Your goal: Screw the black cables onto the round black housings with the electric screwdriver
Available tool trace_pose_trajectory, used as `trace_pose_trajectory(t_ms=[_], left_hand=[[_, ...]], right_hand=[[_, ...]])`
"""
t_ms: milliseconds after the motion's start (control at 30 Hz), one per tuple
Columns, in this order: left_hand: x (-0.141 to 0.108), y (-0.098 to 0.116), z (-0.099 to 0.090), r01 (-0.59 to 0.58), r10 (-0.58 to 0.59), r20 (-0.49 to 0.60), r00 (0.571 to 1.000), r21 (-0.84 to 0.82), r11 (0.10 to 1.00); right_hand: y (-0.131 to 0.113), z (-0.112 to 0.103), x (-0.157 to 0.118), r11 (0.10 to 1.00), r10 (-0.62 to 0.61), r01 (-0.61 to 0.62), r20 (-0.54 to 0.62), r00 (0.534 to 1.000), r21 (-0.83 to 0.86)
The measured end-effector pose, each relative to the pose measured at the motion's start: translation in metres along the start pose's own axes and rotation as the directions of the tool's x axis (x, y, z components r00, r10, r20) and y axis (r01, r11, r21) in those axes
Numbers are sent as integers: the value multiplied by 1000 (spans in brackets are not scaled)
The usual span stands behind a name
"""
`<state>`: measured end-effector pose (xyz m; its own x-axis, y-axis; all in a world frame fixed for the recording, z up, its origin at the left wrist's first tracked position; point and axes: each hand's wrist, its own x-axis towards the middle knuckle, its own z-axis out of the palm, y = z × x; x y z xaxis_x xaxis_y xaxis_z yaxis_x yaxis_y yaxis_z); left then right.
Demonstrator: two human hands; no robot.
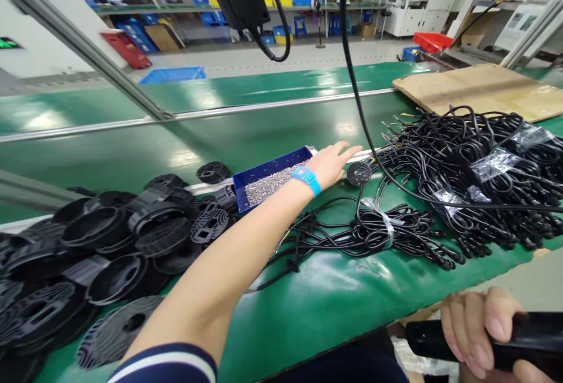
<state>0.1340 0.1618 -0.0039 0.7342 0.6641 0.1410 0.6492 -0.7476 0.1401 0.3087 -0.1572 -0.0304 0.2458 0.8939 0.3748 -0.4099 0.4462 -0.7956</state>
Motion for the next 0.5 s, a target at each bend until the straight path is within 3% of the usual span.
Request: trace_pose_trajectory(t_ms=[133, 233, 300, 433, 500], left_hand=[[-57, -4, 7, 166, -169, 82, 982, 37, 985], [-90, -3, 15, 184, -189, 169, 967, 49, 982], [-102, 1, 13, 202, -208, 168, 964, 52, 978], [-129, 21, -11, 300, -304, 77, 950, 61, 952], [-147, 35, -22, 321, -324, 58, 944, 58, 945]], right_hand=[[-2, -2, 3, 999, 50, -50, 44, 998, -7], [3, -5, 12, 977, 209, -213, 129, 969, 16], [9, -3, 25, 947, 318, -322, 195, 928, -13], [24, 20, 69, 876, 452, -385, 214, 866, -290], [32, 37, 94, 802, 538, -408, 230, 811, -436]])
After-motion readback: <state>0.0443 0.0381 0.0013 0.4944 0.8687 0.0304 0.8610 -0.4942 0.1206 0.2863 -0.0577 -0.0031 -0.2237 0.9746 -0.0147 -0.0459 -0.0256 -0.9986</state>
